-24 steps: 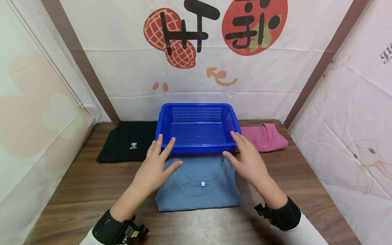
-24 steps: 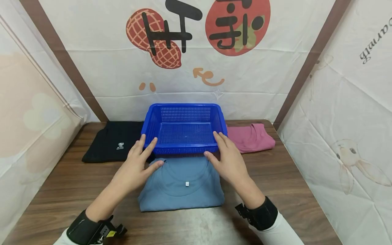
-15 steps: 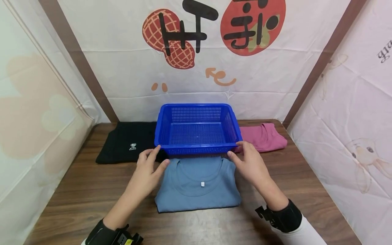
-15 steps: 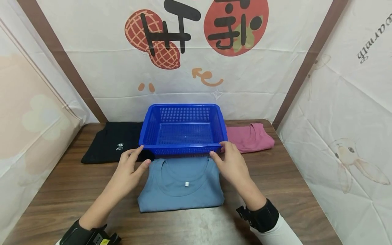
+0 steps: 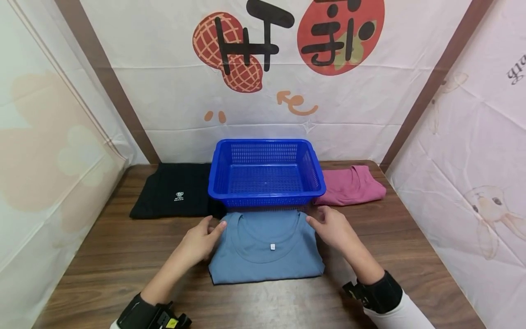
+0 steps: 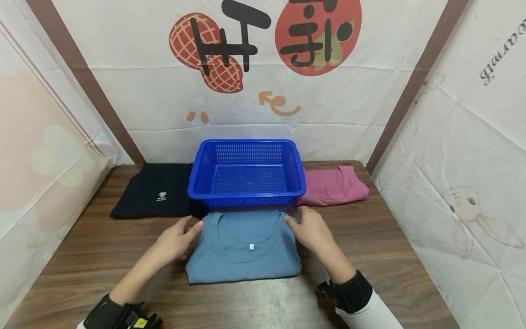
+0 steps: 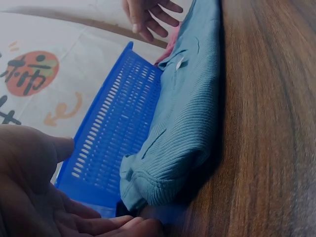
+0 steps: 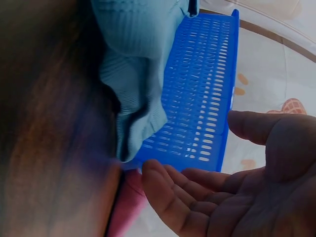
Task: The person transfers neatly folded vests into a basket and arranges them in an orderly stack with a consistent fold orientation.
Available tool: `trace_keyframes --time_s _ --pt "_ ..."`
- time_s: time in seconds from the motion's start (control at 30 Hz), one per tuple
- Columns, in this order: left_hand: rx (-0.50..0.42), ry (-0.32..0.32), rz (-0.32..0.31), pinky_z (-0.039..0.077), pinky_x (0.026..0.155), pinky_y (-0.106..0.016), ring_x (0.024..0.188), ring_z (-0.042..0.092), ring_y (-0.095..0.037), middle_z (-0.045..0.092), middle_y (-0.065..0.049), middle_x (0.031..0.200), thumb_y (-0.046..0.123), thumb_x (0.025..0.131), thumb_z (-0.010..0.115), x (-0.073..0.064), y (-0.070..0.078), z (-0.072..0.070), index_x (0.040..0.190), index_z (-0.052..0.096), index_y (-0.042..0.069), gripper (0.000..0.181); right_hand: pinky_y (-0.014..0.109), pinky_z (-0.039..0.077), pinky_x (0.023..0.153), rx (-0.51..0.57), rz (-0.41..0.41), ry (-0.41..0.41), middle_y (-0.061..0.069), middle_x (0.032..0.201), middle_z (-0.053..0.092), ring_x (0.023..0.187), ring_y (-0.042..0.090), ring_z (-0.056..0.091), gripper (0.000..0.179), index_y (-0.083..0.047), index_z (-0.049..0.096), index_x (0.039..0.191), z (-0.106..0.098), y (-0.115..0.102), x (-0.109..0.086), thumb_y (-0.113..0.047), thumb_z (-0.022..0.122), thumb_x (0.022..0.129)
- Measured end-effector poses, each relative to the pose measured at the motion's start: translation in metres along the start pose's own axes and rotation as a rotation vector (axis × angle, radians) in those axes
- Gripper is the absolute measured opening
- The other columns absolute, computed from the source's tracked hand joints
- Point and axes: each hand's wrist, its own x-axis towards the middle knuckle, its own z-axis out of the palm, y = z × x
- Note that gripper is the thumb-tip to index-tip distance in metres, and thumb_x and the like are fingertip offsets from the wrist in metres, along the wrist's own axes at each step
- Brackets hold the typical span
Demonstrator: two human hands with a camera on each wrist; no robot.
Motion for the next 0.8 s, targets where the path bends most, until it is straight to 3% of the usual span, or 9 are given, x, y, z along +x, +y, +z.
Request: trace_keyframes --time_s 0.07,0.27,0.37,0.47,0.53,0.67,0.8 --pt "-0.031 -0.017 -0.018 0.052 0.057 -0.034 0.06 0.061 -0.019 0.063 -0.012 0.12 0.067 0.101 0.043 0.001 0.0 0.001 0.16 0.023 -0.001 0.093 0.049 0.055 0.086 0.004 0.004 -0.01 0.016 0.111 0.072 0.1 0.029 0.068 0.055 0.002 0.061 0.133 0.002 0.002 0.0 -0.042 0.063 0.1" --pt "-0.045 -0.051 -0.059 0.059 0.059 -0.036 0.077 0.066 -0.022 0.062 -0.016 0.123 0.06 0.102 0.05 0.007 0.0 0.005 0.151 0.043 0.001 0.076 0.051 0.054 0.092 0.037 0.065 -0.084 0.02 0.12 0.071 0.109 0.031 0.068 0.061 0.004 0.058 0.138 0.005 0.005 0.0 -0.045 0.061 0.101" --pt "-0.049 -0.062 -0.079 0.06 0.059 -0.036 0.08 0.065 -0.022 0.062 -0.016 0.117 0.052 0.103 0.054 0.01 0.002 0.007 0.149 0.045 -0.001 0.071 0.045 0.057 0.078 0.072 0.088 -0.127 0.015 0.102 0.073 0.086 0.026 0.071 0.057 0.002 0.06 0.135 0.009 0.007 0.001 -0.043 0.062 0.101" --pt "-0.061 -0.071 -0.084 0.06 0.058 -0.036 0.083 0.065 -0.022 0.064 -0.014 0.112 0.043 0.102 0.06 0.013 0.004 0.008 0.149 0.045 -0.003 0.067 0.036 0.053 0.06 0.098 0.096 -0.162 0.008 0.082 0.067 0.061 0.019 0.064 0.049 0.0 0.063 0.126 0.014 0.009 0.003 -0.042 0.064 0.1" --pt "-0.074 -0.08 -0.084 0.06 0.059 -0.037 0.086 0.066 -0.022 0.067 -0.013 0.11 0.034 0.101 0.065 0.015 0.005 0.009 0.149 0.043 -0.005 0.066 0.034 0.051 0.055 0.11 0.109 -0.191 0.007 0.078 0.064 0.055 0.019 0.063 0.052 0.002 0.062 0.127 0.017 0.01 0.004 -0.042 0.065 0.1" --pt "-0.108 -0.093 -0.095 0.061 0.061 -0.038 0.092 0.068 -0.022 0.071 -0.015 0.11 0.019 0.095 0.074 0.02 0.005 0.01 0.148 0.041 -0.009 0.068 0.034 0.054 0.056 0.126 0.139 -0.226 0.013 0.092 0.068 0.055 0.023 0.067 0.065 0.008 0.054 0.14 0.02 0.008 0.005 -0.042 0.066 0.099" --pt "-0.116 -0.097 -0.117 0.061 0.064 -0.04 0.097 0.067 -0.024 0.069 -0.019 0.116 0.015 0.091 0.077 0.025 0.004 0.013 0.146 0.043 -0.013 0.07 0.035 0.056 0.055 0.131 0.146 -0.226 0.023 0.115 0.069 0.055 0.023 0.068 0.064 0.009 0.055 0.138 0.022 0.005 0.007 -0.038 0.069 0.098"
